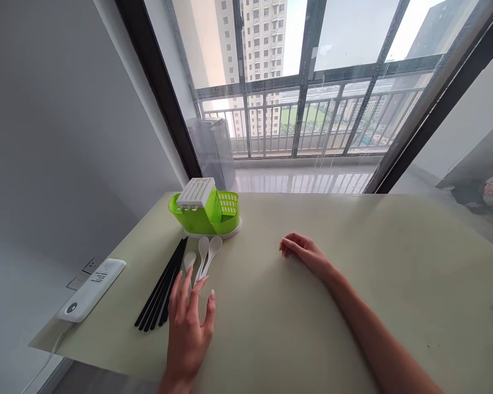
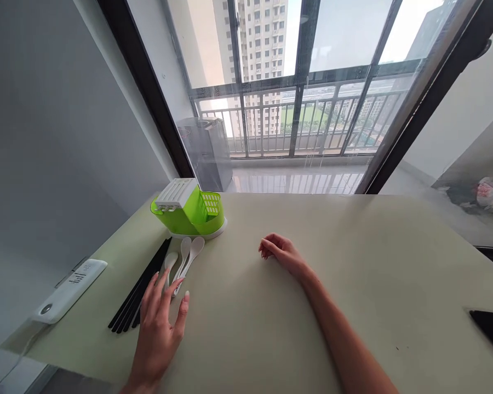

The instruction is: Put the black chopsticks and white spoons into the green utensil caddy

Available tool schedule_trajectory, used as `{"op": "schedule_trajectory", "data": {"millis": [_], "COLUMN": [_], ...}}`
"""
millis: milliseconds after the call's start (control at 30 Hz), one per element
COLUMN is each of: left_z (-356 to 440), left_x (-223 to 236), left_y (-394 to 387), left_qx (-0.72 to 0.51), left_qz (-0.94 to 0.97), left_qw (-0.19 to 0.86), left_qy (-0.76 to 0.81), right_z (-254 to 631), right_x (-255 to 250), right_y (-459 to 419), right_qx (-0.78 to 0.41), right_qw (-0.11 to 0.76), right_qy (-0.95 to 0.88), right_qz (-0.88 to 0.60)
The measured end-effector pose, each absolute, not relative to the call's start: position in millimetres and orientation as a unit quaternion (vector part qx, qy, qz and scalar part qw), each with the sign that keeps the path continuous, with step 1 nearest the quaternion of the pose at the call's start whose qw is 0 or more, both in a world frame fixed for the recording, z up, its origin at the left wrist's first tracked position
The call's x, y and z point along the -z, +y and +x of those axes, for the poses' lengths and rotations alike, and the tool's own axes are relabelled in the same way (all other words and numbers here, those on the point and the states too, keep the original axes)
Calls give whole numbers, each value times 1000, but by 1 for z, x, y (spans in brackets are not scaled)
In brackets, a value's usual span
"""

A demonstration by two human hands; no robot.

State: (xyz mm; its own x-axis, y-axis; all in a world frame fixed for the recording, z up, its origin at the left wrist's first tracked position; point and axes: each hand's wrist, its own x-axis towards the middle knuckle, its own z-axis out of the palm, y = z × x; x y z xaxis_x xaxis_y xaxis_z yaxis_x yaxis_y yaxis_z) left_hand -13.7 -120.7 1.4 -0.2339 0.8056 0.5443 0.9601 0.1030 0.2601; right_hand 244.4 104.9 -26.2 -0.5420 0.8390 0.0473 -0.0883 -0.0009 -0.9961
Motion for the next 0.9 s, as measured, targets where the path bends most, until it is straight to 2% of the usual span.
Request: {"op": "schedule_trajectory", "data": {"millis": [200, 600, 900], "left_z": [-10, -15, -19], "left_x": [10, 21, 26], "left_y": [-132, -130, -120], "left_qx": [268, 238, 236], "left_qz": [-613, -602, -628], "left_qw": [113, 77, 87], "left_qy": [-735, -758, -736], "right_z": [245, 248, 254], "right_x": [26, 27, 23], "right_y": [90, 62, 44], "right_qx": [-586, -543, -492], "right_qw": [394, 365, 368], "right_qy": [-620, -661, -674], "right_qz": [-343, -367, -409]}}
